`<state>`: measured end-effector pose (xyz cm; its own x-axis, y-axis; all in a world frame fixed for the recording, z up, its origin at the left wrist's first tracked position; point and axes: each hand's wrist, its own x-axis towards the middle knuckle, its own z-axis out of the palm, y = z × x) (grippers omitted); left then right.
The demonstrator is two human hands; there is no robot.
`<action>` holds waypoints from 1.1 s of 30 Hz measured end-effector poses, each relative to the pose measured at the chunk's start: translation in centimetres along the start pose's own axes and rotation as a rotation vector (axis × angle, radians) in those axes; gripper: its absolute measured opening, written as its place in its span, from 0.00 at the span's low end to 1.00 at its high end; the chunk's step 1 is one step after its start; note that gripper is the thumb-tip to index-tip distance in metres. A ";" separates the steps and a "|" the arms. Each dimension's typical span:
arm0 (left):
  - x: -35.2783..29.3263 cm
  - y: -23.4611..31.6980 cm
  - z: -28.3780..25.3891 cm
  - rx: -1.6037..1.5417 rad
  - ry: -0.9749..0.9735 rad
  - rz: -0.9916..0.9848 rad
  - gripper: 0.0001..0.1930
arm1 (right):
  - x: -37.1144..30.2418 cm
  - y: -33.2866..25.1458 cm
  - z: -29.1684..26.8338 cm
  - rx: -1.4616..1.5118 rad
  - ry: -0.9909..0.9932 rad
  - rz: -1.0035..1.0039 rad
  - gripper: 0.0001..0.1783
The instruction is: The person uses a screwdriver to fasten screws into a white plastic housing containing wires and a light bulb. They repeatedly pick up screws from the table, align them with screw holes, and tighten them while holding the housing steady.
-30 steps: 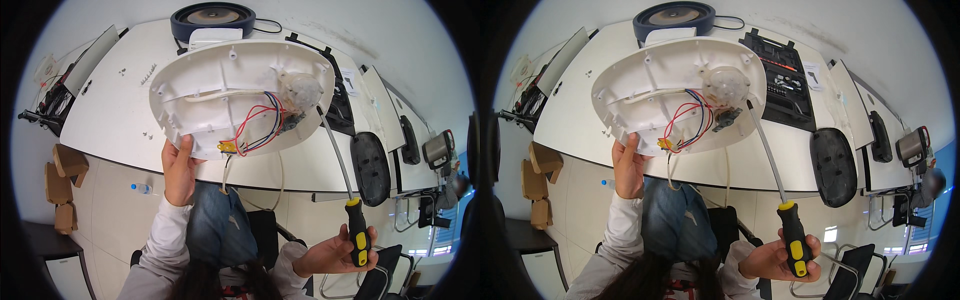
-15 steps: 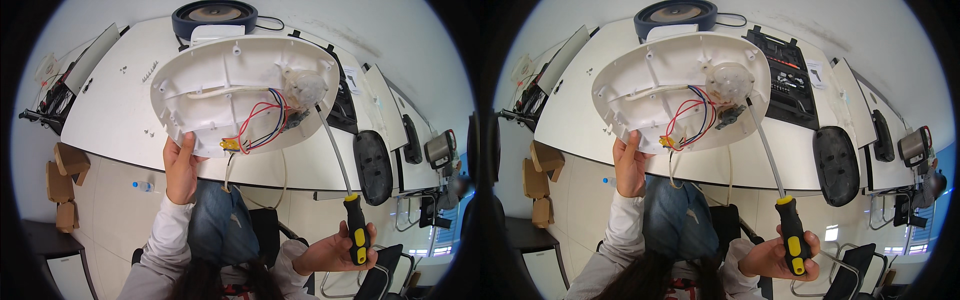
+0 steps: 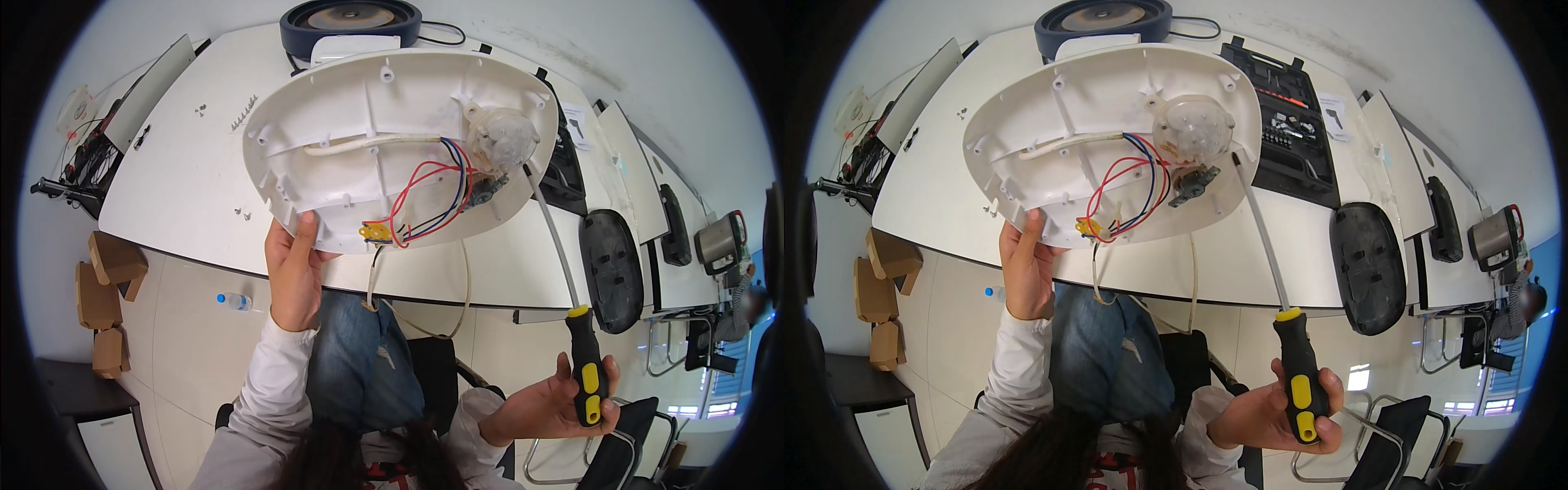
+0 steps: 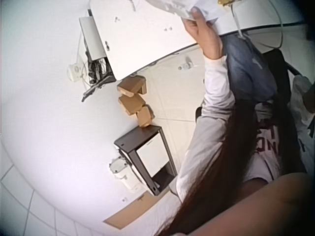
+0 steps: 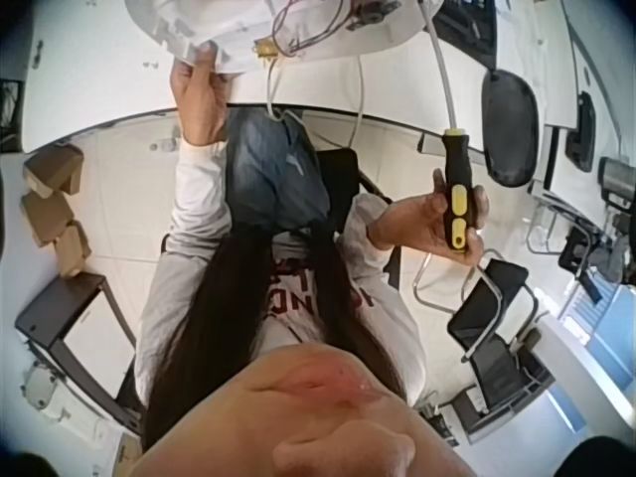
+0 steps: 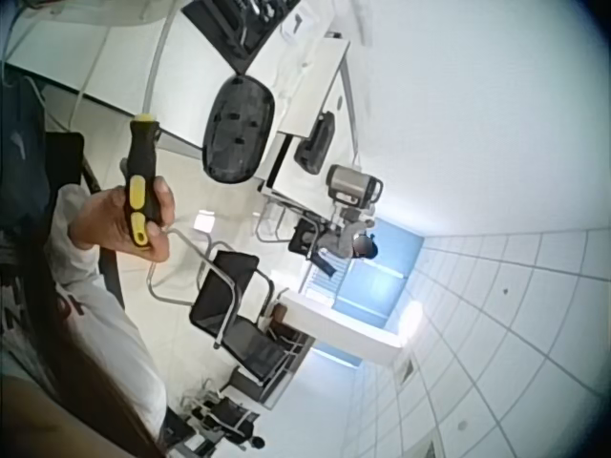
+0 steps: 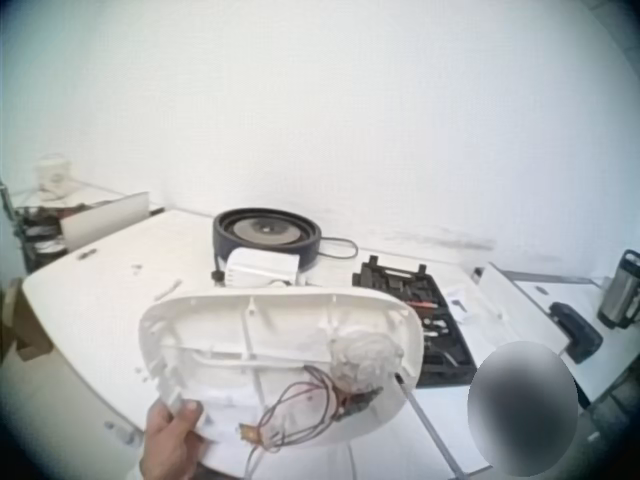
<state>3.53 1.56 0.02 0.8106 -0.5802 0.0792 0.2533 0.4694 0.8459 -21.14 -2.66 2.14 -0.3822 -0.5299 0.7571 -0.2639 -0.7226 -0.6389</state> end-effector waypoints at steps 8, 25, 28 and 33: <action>0.0 -0.1 -0.5 -0.013 -0.037 -0.024 0.16 | 0.2 -0.1 0.2 0.188 0.066 -0.017 0.22; 0.1 -0.2 -0.6 -0.001 -0.036 -0.014 0.15 | 0.1 0.8 -1.1 0.143 -0.076 -0.071 0.20; 0.1 -0.2 -0.5 -0.002 -0.030 -0.013 0.15 | 0.2 0.6 -1.1 0.141 -0.123 -0.109 0.19; 0.1 -0.3 -0.6 0.008 -0.036 -0.005 0.15 | 0.6 0.0 -1.1 0.099 -0.248 -0.233 0.19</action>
<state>3.80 1.77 -0.50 0.7900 -0.6060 0.0936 0.2531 0.4613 0.8504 -22.30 -2.51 2.39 -0.0918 -0.4282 0.8990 -0.2272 -0.8700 -0.4376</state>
